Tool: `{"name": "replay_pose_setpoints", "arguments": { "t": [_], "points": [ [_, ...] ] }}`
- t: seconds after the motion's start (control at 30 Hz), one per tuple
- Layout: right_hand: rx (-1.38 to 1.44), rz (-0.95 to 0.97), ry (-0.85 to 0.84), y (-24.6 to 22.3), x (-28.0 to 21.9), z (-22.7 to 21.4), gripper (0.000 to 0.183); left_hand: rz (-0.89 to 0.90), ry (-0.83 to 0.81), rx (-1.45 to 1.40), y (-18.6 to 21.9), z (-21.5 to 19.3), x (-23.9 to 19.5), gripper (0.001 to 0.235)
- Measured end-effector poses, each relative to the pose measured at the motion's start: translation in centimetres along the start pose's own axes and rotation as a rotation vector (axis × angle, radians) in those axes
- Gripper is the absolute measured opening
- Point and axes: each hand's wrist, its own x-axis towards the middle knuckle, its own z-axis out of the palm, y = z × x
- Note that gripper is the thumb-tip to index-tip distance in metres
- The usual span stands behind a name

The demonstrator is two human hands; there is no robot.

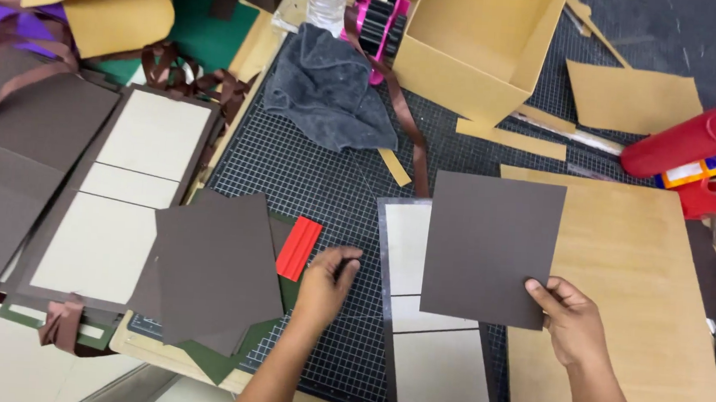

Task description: The person assembles a dark gray notebook by smoothing the cover with a red plastic tool, applying glue with a roller to the inner white pages, and attaching a dark gray cover sheet. The person then wipes the cover with a cloth and smooths it again with the red tool.

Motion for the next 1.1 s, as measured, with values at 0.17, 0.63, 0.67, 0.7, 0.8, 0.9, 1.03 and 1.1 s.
{"name": "replay_pose_setpoints", "arguments": {
  "t": [0.17, 0.63, 0.67, 0.7, 0.8, 0.9, 1.03, 1.1],
  "points": [
    [0.016, 0.005, -0.026, 0.2, 0.9, 0.3, 0.017, 0.001, 0.069, 0.034, 0.0, -0.3, 1.3, 0.021],
    [0.096, 0.171, -0.117, 3.1, 1.9, 1.2, 0.009, 0.254, 0.253, 0.097, -1.0, 3.3, 4.4, 0.023],
    [0.087, 0.191, -0.108, 3.2, 1.8, 1.5, 0.010, 0.306, 0.279, 0.129, -0.9, 3.4, 4.9, 0.022],
    [0.079, 0.211, -0.099, 3.3, 1.7, 1.9, 0.011, 0.359, 0.304, 0.161, -0.9, 3.6, 5.4, 0.022],
    [0.048, 0.239, -0.091, 2.5, 1.5, 3.1, 0.013, 0.394, 0.327, 0.209, -1.0, 3.9, 7.0, 0.024],
    [0.040, 0.280, -0.036, 1.6, 1.5, 4.2, 0.017, 0.434, 0.303, 0.274, -2.1, 4.2, 9.2, 0.029],
    [0.015, 0.304, 0.029, 1.7, 2.0, 5.0, 0.032, 0.458, 0.269, 0.283, -3.0, 4.0, 11.4, 0.038],
    [0.033, 0.297, 0.017, 1.5, 1.9, 5.3, 0.023, 0.478, 0.231, 0.294, -3.0, 3.7, 12.3, 0.041]
  ]
}}
